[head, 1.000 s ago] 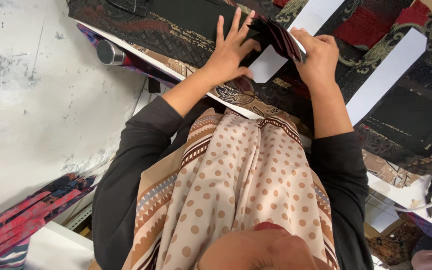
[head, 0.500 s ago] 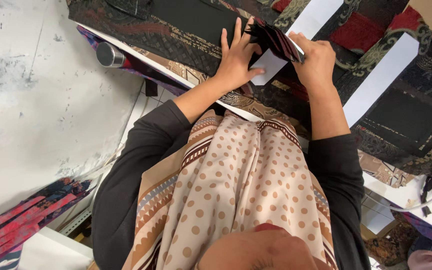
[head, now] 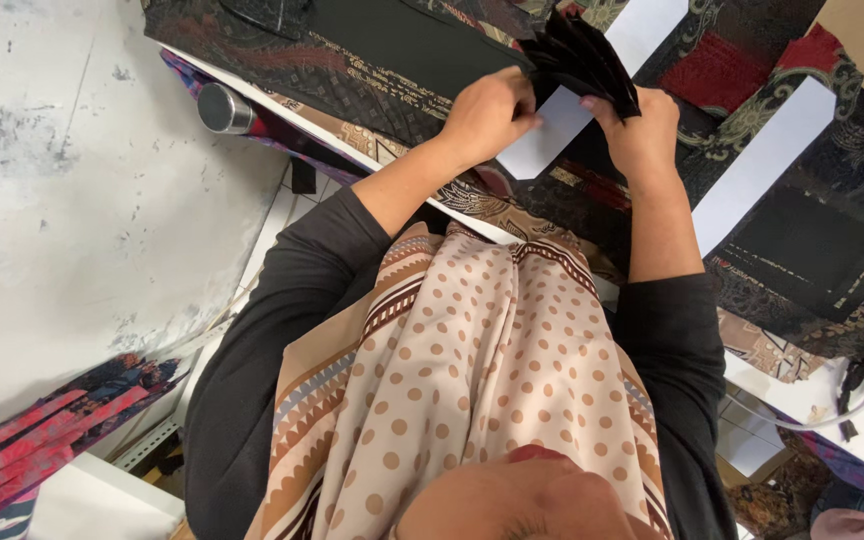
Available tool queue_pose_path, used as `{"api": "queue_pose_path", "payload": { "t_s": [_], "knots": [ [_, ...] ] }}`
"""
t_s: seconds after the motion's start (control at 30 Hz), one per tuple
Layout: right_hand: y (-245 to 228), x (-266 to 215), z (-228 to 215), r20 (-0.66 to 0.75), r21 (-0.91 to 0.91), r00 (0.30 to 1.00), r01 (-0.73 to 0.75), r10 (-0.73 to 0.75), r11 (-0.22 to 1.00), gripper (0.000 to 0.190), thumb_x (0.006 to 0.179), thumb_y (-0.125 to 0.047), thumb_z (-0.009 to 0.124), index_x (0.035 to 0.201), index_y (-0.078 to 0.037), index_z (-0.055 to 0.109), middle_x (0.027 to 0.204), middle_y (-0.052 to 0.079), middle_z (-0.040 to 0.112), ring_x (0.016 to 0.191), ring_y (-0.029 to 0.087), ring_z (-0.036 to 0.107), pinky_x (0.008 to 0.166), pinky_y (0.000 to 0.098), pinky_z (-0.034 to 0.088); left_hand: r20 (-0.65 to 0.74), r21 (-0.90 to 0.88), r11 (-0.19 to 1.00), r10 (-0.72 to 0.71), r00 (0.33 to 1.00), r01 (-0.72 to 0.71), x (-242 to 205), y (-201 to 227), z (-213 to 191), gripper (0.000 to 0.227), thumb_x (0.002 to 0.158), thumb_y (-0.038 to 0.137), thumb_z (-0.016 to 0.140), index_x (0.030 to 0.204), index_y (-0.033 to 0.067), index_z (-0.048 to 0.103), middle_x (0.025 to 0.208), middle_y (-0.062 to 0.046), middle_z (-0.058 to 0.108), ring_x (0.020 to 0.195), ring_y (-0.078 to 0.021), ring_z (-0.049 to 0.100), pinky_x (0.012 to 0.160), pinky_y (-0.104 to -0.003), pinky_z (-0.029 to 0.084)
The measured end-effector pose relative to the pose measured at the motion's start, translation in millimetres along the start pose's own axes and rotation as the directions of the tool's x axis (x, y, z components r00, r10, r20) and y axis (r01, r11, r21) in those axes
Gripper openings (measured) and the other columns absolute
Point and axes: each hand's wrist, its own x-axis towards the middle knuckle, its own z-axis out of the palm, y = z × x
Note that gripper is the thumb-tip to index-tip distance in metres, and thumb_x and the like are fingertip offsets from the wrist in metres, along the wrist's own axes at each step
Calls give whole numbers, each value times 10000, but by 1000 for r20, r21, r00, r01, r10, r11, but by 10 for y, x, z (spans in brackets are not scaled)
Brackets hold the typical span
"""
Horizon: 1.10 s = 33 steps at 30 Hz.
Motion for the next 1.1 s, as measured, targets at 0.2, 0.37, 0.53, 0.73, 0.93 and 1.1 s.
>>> {"api": "queue_pose_path", "payload": {
  "t_s": [0.2, 0.37, 0.53, 0.73, 0.93, 1.1],
  "knots": [
    [101, -30, 33, -76, 113, 997, -21, 29, 993, 252, 973, -212, 841, 1107, -21, 744, 863, 201, 707, 755, 351, 681, 682, 408, 508, -126, 109, 982, 168, 978, -155, -236, 156, -65, 544, 719, 294, 881, 1072, -6, 596, 1039, -161, 596, 984, -367, 612, 836, -453, 505],
    [112, -13, -1, -99, 278, 995, 43, -16, 960, 271, 975, -141, 792, 1186, 11, 715, 1060, 212, 753, 916, 348, 709, 851, 401, 539, -124, 172, 981, 114, 986, -92, -673, 197, -105, 585, 709, 294, 891, 1091, -8, 568, 1050, -172, 595, 980, -359, 612, 829, -440, 501],
    [90, -29, 3, -124, 235, 992, 34, -5, 971, 316, 960, -151, 834, 1197, 11, 703, 1081, 233, 740, 927, 380, 694, 836, 396, 530, -167, -37, 999, -15, 986, 9, -771, 112, -38, 380, 824, 235, 848, 1065, 76, 602, 887, -67, 651, 854, -305, 667, 742, -420, 527],
    [74, -48, 1, -67, 232, 997, -18, 35, 972, 311, 988, -174, 827, 1229, -17, 708, 1048, 231, 733, 895, 389, 680, 824, 378, 528, -129, 76, 997, 18, 992, -8, -655, 49, -5, 287, 876, 339, 812, 877, 108, 642, 822, -60, 663, 764, -305, 676, 659, -433, 522],
    [73, -65, 36, -118, 330, 993, 59, -21, 942, 329, 1001, -135, 807, 1269, -3, 670, 1125, 210, 745, 970, 347, 705, 882, 371, 531, -195, 119, 992, 54, 979, -31, -686, 82, -3, 194, 958, 238, 740, 914, 96, 616, 906, -96, 654, 820, -311, 684, 695, -436, 539],
    [104, -106, 38, -158, 328, 986, 106, -56, 939, 367, 994, -114, 800, 1309, 5, 655, 1175, 218, 734, 1018, 348, 697, 924, 375, 529, -120, -72, 996, -68, 990, 60, -718, 96, -50, 469, 871, 301, 778, 1178, 19, 564, 955, -153, 696, 845, -359, 695, 710, -460, 534]
  ]
}}
